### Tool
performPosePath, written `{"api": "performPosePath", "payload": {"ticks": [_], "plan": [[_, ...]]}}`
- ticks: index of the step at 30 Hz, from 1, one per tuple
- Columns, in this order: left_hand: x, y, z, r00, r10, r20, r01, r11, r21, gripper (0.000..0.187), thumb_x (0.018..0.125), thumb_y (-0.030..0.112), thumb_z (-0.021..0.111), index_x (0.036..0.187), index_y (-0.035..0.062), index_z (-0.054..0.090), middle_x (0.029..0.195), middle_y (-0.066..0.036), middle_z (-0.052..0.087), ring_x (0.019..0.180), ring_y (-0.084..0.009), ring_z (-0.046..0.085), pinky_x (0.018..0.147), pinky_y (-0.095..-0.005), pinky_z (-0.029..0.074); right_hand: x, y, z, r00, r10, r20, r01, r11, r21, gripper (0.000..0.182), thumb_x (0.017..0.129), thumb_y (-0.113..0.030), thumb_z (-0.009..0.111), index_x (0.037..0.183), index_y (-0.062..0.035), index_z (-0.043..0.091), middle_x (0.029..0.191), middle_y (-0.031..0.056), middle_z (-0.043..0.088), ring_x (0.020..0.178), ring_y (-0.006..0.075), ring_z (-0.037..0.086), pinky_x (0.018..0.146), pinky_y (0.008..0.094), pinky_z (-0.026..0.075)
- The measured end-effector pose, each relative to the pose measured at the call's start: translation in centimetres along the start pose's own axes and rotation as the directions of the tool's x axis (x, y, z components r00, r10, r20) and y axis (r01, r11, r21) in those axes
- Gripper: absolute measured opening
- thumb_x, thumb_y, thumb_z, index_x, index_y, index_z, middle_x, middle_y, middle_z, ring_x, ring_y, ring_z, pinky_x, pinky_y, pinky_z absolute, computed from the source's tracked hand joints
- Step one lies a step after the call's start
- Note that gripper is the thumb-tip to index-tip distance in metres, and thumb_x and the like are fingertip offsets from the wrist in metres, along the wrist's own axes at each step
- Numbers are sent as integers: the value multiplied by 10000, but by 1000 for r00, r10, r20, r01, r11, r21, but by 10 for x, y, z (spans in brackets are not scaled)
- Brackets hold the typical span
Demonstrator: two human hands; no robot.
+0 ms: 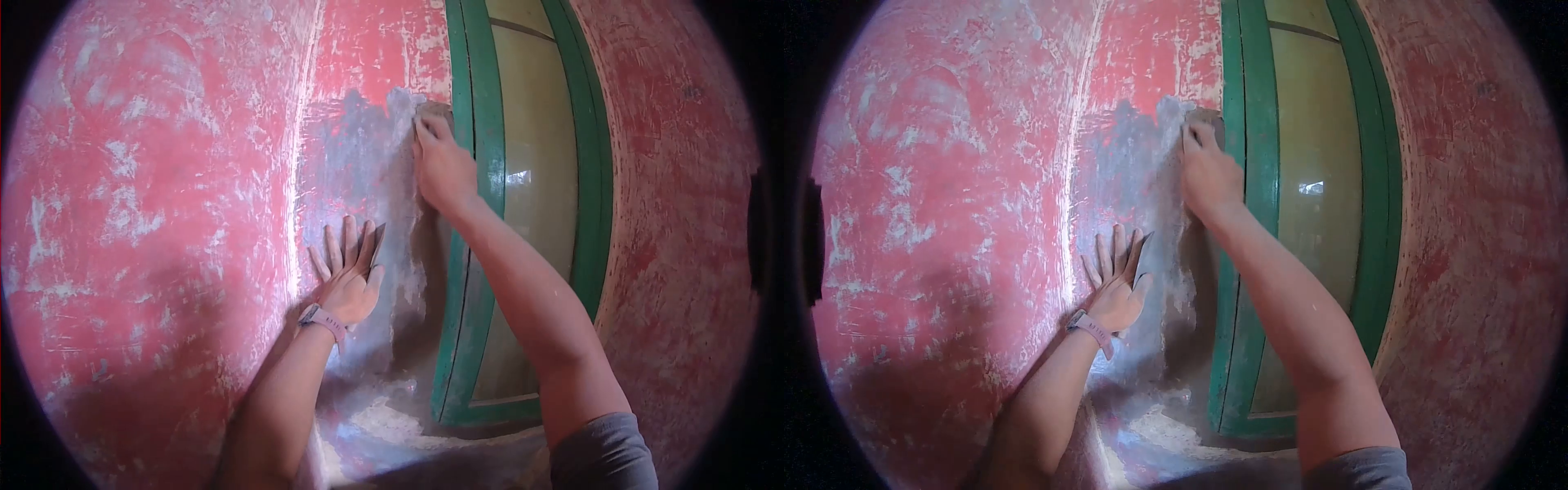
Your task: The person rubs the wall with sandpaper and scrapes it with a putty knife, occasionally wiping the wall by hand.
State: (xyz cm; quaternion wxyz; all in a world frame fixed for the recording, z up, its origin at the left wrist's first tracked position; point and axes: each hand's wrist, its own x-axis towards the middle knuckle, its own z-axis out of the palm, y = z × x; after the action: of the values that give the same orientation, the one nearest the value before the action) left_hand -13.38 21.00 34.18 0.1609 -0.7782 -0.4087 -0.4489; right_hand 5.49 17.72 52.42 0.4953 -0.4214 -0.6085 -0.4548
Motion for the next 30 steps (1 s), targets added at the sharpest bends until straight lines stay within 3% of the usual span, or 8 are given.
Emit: {"api": "performPosePath", "payload": {"ticks": [5, 8, 14, 17, 20, 26, 30], "plan": [[0, 0, 1, 1000, -7, -5, 7, 1000, 9, 857, 1115, 408, 503, 1815, 215, 47, 1879, -180, -69, 1684, -539, -150, 1258, -787, -145, -36, 23, -3, 993, -118, -2, 118, 992, 40, 431, 1097, -262, 600, 1496, -98, 621, 1578, 48, 560, 1024, 419, 766, 888, 552, 631], [-1, 2, 2, 1000, -7, 8, 7, 1000, 25, 860, 1114, 410, 508, 1815, 216, 49, 1880, -178, -65, 1686, -534, -147, 1259, -784, -145, -4, 19, -10, 998, 14, -67, -14, 1000, 0, 436, 1108, -273, 586, 1510, -106, 619, 1568, 49, 569, 1051, 412, 762, 892, 555, 629], [-1, -3, 7, 1000, -1, -10, 1, 1000, 5, 865, 1110, 375, 522, 1818, 244, 43, 1878, -190, -78, 1693, -513, -158, 1259, -768, -154, -72, 21, 5, 994, -56, -96, 63, 996, 67, 460, 1102, -270, 602, 1526, -91, 615, 1569, 80, 582, 1108, 419, 747, 954, 556, 610], [0, -2, 7, 999, 5, -34, -4, 1000, 19, 865, 1109, 375, 525, 1818, 245, 47, 1878, -189, -80, 1693, -512, -160, 1259, -767, -155, -41, 54, 4, 982, 23, -187, -6, 996, 92, 448, 1098, -259, 613, 1508, -83, 632, 1564, 85, 593, 1156, 420, 735, 1003, 537, 600], [-1, -1, 6, 1000, 1, -14, 0, 1000, 29, 868, 1106, 374, 531, 1818, 244, 51, 1879, -188, -80, 1694, -510, -159, 1260, -767, -154, -15, 45, -20, 993, 106, -59, -104, 994, 28, 431, 1097, -252, 617, 1493, -84, 649, 1564, 80, 601, 1222, 401, 717, 1037, 525, 589], [-2, 0, 5, 1000, -5, -15, 5, 999, 37, 871, 1101, 391, 527, 1818, 236, 57, 1878, -193, -79, 1694, -511, -157, 1263, -763, -151, -93, 54, -3, 987, -84, -137, 97, 991, 87, 418, 1095, -243, 620, 1482, -90, 661, 1534, 72, 623, 1202, 380, 724, 981, 522, 610], [-1, -2, 6, 1000, 0, -17, 0, 999, 42, 876, 1098, 439, 505, 1819, 225, 54, 1877, -196, -81, 1692, -515, -160, 1262, -761, -152, -47, 48, -6, 988, -11, -156, 24, 997, 76, 414, 1100, -251, 619, 1486, -107, 665, 1527, 49, 629, 1179, 368, 738, 943, 517, 624]]}}
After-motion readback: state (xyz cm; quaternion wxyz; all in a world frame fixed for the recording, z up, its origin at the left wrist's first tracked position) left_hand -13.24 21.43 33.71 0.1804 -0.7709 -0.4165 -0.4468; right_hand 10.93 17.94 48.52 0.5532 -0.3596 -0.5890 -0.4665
